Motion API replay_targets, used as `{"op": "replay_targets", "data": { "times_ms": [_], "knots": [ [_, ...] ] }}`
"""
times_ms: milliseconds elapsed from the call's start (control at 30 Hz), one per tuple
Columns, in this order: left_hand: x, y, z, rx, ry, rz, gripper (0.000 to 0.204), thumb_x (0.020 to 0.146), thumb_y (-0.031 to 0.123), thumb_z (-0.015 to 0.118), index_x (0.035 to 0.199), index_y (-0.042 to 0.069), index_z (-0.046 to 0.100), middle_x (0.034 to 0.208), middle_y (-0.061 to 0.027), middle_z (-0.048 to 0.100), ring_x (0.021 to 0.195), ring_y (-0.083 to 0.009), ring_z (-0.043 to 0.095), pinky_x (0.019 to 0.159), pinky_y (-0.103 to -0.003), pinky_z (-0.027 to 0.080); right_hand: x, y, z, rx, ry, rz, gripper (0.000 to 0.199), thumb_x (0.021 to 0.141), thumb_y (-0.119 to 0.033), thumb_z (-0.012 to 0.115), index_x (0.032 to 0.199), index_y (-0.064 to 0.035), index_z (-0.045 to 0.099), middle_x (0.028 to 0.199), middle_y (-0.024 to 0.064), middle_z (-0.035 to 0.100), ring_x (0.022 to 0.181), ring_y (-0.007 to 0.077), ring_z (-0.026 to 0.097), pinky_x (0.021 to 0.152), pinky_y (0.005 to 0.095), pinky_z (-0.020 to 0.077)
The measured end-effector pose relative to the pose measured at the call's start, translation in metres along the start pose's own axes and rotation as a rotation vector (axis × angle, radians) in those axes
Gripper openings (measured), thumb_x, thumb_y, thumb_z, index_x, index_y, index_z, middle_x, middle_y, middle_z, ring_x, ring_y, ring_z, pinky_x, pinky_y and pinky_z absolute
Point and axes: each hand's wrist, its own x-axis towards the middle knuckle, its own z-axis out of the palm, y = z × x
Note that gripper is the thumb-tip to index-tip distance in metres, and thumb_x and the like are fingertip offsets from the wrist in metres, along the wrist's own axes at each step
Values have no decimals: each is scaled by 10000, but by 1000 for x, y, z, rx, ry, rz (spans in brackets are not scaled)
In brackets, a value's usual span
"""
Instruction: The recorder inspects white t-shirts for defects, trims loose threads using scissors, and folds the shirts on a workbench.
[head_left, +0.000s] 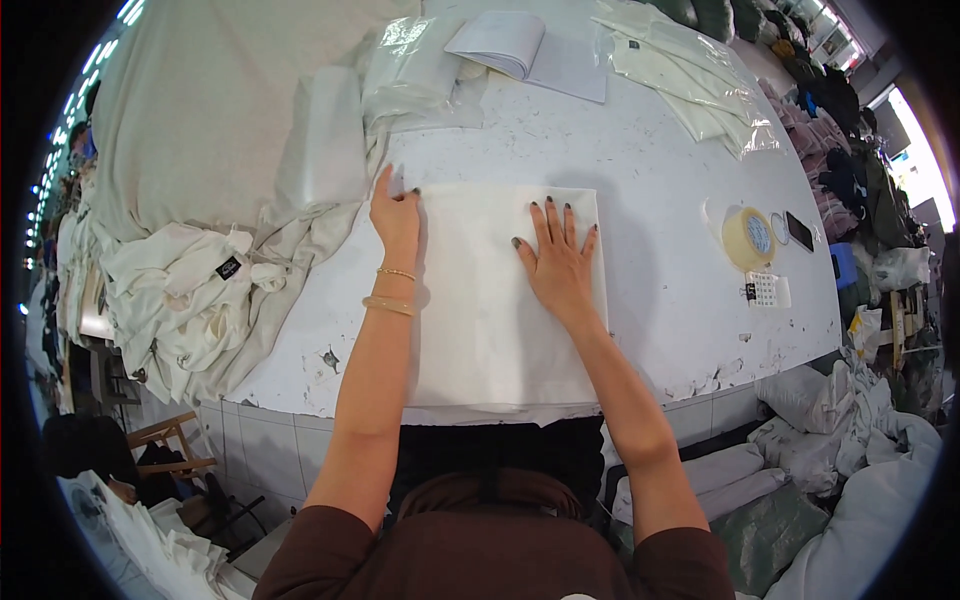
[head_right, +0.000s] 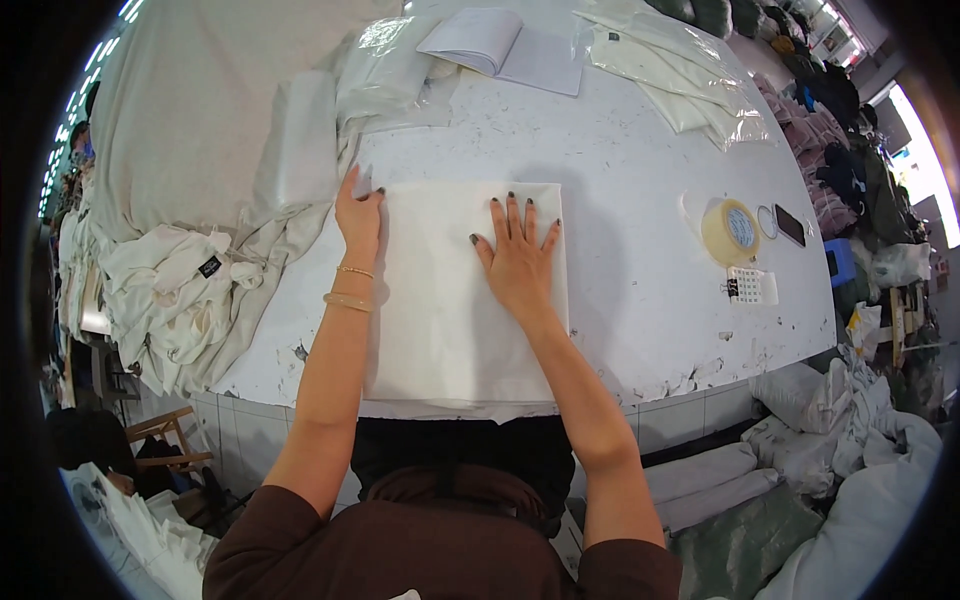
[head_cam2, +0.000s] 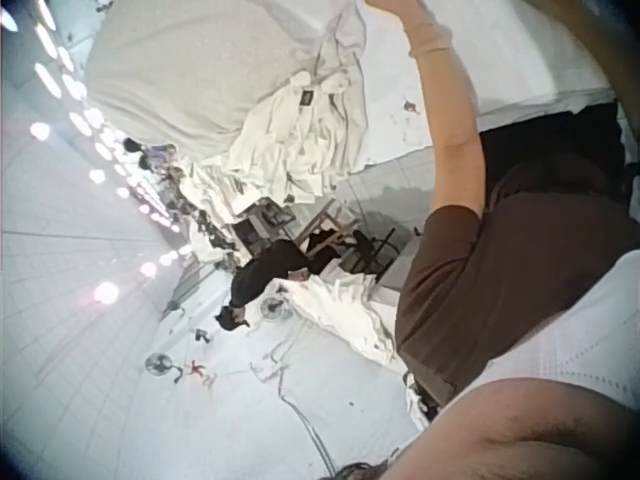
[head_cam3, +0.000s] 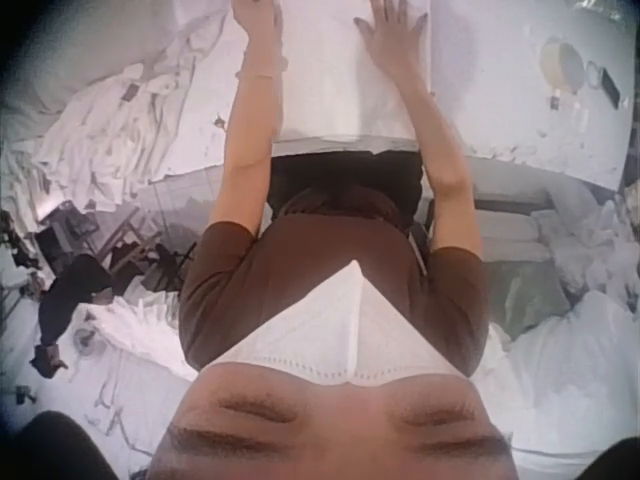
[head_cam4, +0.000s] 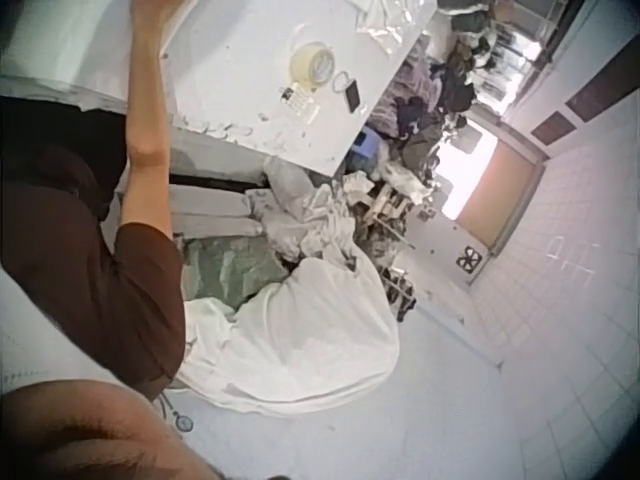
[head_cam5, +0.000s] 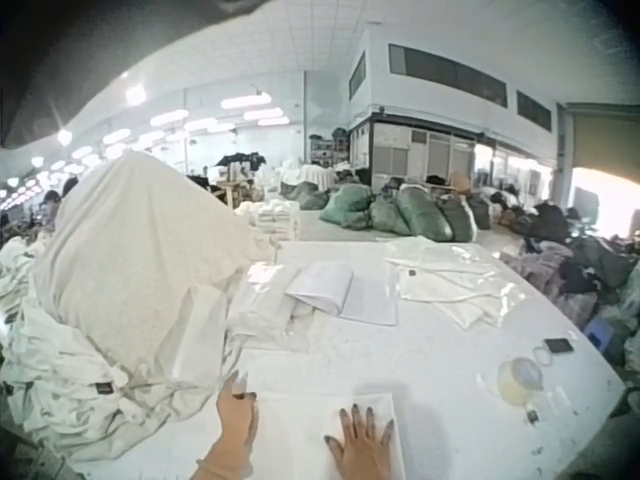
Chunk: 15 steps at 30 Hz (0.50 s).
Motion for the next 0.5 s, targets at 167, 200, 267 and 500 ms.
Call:
{"op": "replay_targets", "data": {
  "times_ms": [167, 200, 267, 500],
  "knots": [
    [-37, 23, -1, 404, 129, 543, 511, 829, 126, 593, 1324, 119, 466, 1403, -145, 387, 1261, -300, 391, 1032, -438, 319, 4, 7, 0, -1, 14, 0, 467, 952, -315, 443, 1382, -144, 383, 1481, 91, 291, 1382, 307, 225, 1101, 535, 163],
    [-56, 29, 6, 422, -24, 562, 498, 851, 197, 591, 1328, 131, 463, 1444, -128, 338, 1328, -313, 305, 1065, -499, 261, 14, 25, -2, 348, 27, 34, 406, 914, -229, 492, 1303, -118, 472, 1411, 87, 387, 1329, 290, 309, 1068, 492, 246],
    [-103, 42, 32, 665, -312, 744, 520, 869, 367, 570, 1334, 162, 462, 1472, -92, 300, 1341, -328, 284, 1037, -637, 185, 37, 74, -12, 577, 194, 154, 321, 837, -79, 554, 1151, -105, 611, 1219, 70, 544, 1163, 250, 467, 973, 404, 382],
    [-142, 34, 33, 845, -514, 741, 604, 852, 475, 564, 1385, 241, 405, 1511, -49, 231, 1390, -315, 191, 1012, -704, 92, 82, 113, -27, 547, -93, 271, 333, 747, -17, 595, 1009, -197, 694, 907, 39, 574, 879, 188, 555, 849, 315, 453]
  ]
}}
